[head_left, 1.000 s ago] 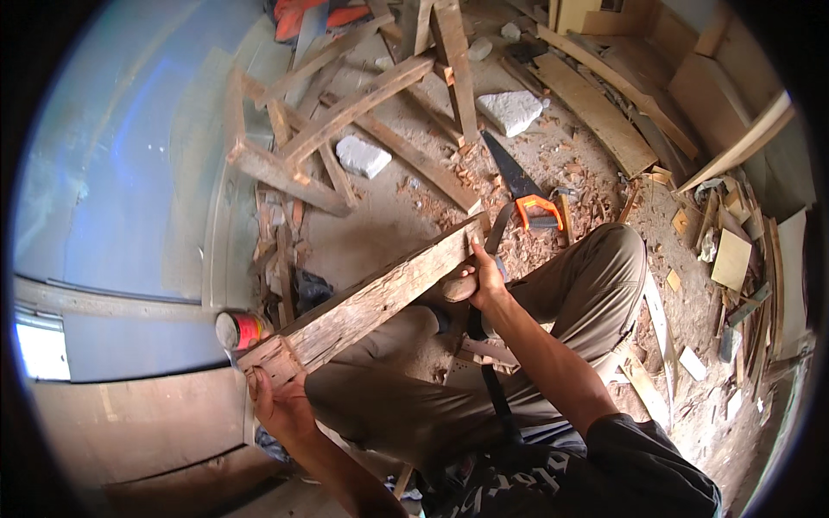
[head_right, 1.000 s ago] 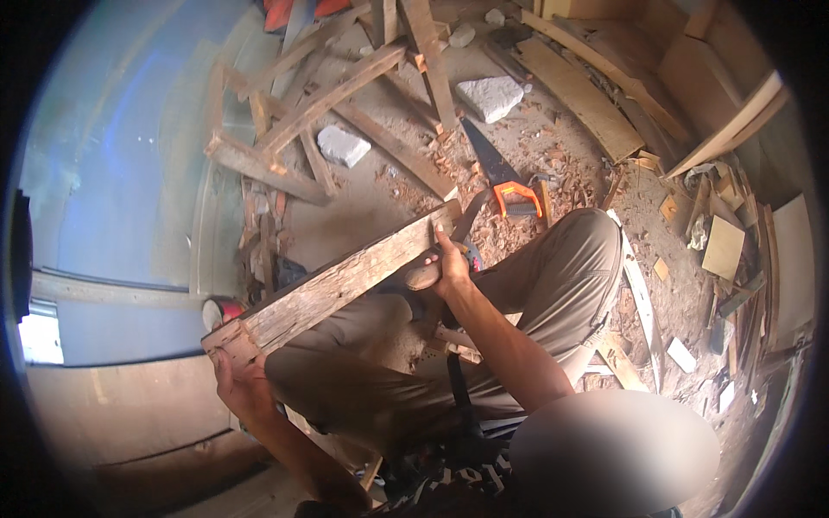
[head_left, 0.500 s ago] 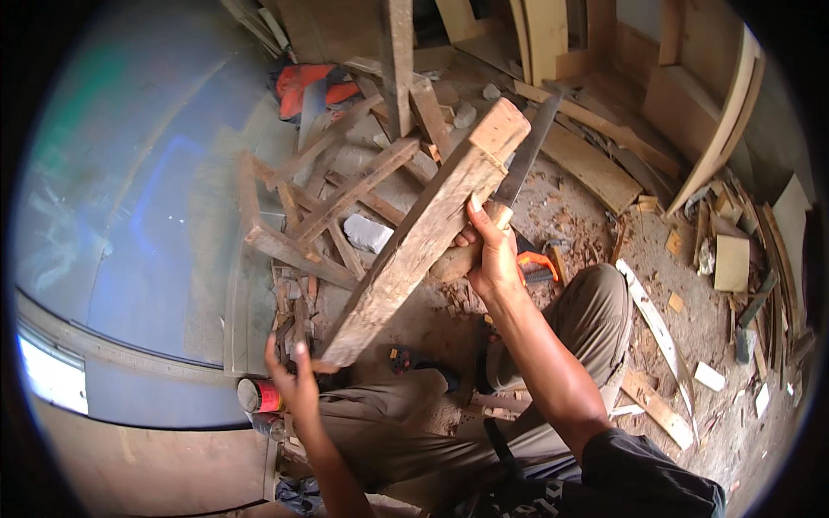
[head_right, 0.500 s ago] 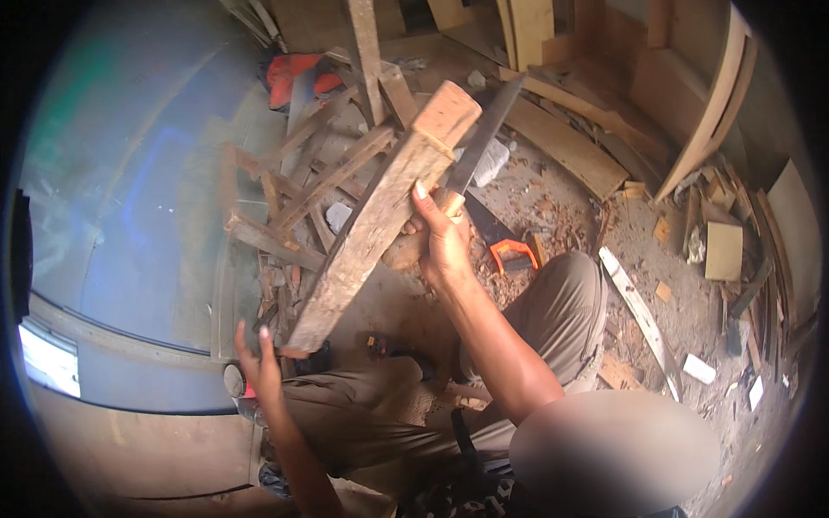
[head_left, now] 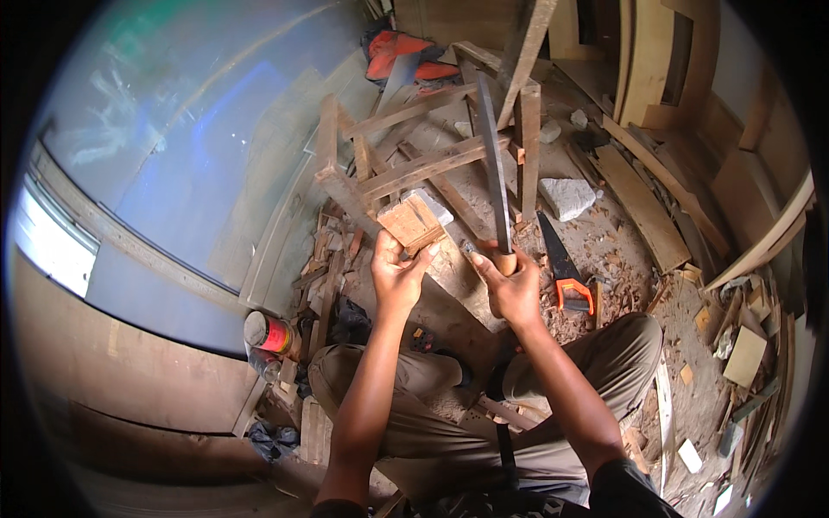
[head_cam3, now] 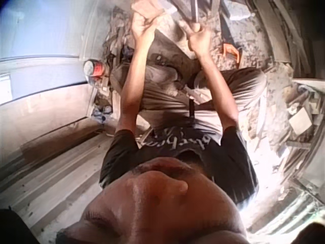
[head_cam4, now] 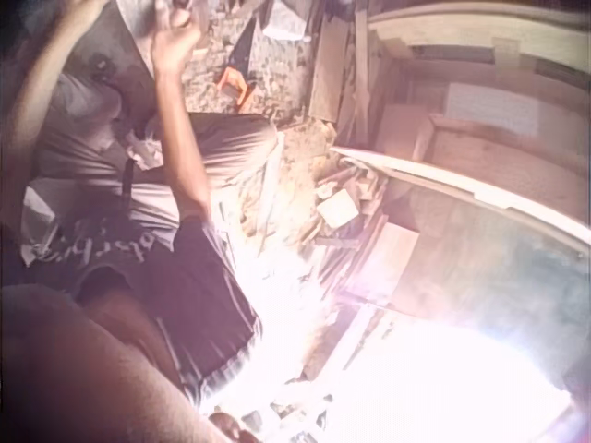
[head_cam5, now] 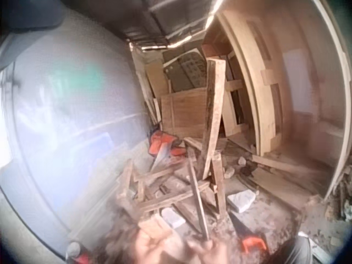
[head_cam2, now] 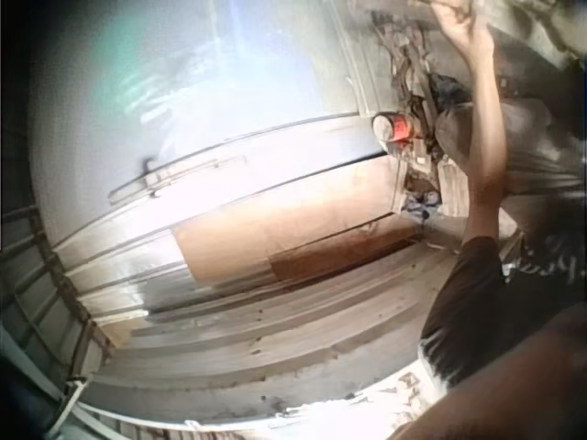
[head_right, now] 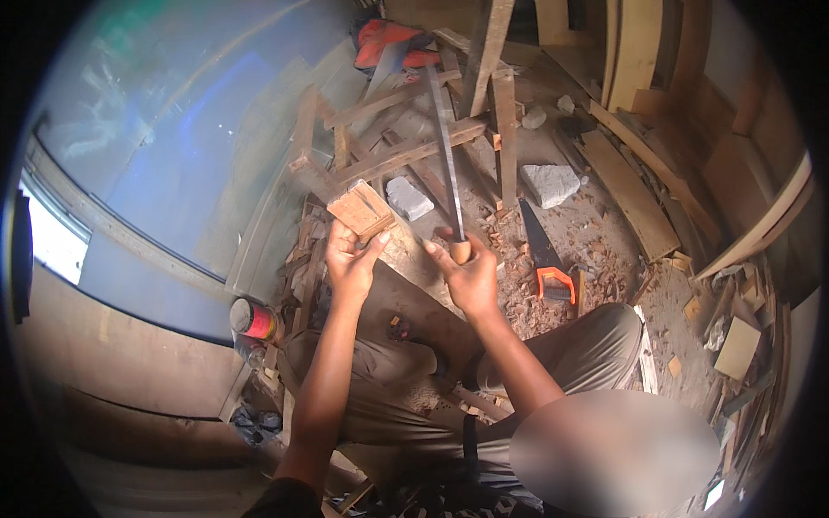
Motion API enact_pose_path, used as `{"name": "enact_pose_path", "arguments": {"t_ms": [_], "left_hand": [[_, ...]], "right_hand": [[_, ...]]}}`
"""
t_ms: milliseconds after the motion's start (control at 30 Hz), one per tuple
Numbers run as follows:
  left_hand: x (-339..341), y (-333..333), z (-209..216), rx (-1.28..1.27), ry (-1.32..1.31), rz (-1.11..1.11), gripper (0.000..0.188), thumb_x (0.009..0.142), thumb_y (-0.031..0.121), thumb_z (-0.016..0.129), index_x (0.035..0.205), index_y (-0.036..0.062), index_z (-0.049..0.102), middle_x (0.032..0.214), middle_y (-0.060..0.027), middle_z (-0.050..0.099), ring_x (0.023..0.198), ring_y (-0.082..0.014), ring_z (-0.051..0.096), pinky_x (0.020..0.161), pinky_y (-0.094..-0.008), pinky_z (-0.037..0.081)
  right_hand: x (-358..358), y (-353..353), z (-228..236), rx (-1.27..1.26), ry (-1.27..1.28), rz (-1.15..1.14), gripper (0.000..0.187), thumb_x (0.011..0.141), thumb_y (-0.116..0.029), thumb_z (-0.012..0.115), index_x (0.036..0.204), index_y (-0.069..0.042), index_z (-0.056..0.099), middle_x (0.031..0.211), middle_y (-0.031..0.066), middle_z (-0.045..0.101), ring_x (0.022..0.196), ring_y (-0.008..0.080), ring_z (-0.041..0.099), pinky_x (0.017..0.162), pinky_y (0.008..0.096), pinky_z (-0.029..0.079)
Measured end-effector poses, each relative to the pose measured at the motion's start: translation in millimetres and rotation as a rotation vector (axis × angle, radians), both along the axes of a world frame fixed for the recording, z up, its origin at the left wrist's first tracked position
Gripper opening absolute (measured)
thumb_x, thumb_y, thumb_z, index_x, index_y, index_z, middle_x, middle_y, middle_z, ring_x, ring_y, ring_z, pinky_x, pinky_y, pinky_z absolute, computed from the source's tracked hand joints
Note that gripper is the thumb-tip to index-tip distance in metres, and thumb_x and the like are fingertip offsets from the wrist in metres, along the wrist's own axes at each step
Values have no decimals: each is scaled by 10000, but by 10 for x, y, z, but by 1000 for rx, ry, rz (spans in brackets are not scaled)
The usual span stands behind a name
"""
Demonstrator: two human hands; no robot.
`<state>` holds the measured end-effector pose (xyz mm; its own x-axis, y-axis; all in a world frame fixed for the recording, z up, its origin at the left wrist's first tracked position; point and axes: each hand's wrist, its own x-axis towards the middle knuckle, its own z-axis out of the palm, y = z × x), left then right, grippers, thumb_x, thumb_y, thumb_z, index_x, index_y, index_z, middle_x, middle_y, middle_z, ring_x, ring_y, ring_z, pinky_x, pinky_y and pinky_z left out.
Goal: The person sits on the floor and uses a chisel to shave and smooth a piece of wood. They repeatedly hold the wood, scrape its surface with the chisel, and inspect the edges, producing wood shavings.
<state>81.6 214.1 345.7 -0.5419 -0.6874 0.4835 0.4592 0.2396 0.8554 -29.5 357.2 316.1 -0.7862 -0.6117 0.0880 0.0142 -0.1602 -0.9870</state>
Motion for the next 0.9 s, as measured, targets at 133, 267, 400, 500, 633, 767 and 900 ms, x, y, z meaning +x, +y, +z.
{"name": "enact_pose_path", "arguments": {"t_ms": [133,267,400,500,633,767,900], "left_hand": [[-49,31,-66,-70,16,184,404,841,-128,701,1166,-15,490,1176,-138,639,1056,-173,648,889,-282,539],[-72,113,-270,7,18,321,380,835,-124,707,1105,8,475,1171,-131,609,1072,-156,623,901,-271,511],[69,82,-607,-38,-223,506,349,865,-35,724,1071,18,447,1120,-117,583,1038,-154,604,862,-281,502],[203,218,-496,-106,-333,548,348,900,-4,688,1161,-9,457,1156,-148,570,1056,-203,594,891,-308,490],[342,338,-255,-179,-314,403,395,1026,132,524,1372,-41,442,1321,-183,549,1181,-244,550,1013,-347,435],[662,169,-353,279,-286,228,462,1062,314,492,1363,-36,522,1356,-110,567,1273,-208,526,1101,-414,381],[737,151,-159,461,-326,244,389,1027,228,578,1317,-29,553,1272,-87,613,1227,-209,566,1085,-496,431]], "right_hand": [[105,-30,-221,-72,-97,-40,181,934,-181,740,946,-7,690,682,-25,614,499,38,469,457,223,380],[320,-159,-383,-44,-203,-26,242,951,-231,719,897,3,698,695,2,649,461,59,476,431,242,388],[600,-526,-409,-128,-496,-64,306,951,-282,715,847,-8,627,652,15,601,473,107,555,438,274,445],[672,-576,-438,-143,-650,14,312,964,-279,696,869,5,610,678,45,614,470,132,571,448,284,465],[738,-554,-495,-202,-668,17,313,973,-274,683,895,15,589,677,63,610,472,141,580,453,290,470],[849,-573,-481,-184,-626,68,312,975,-270,680,903,15,573,666,60,600,485,143,588,457,292,472],[766,-644,-502,-200,-546,103,287,995,-263,655,937,13,599,663,53,602,486,138,582,463,298,466]]}}
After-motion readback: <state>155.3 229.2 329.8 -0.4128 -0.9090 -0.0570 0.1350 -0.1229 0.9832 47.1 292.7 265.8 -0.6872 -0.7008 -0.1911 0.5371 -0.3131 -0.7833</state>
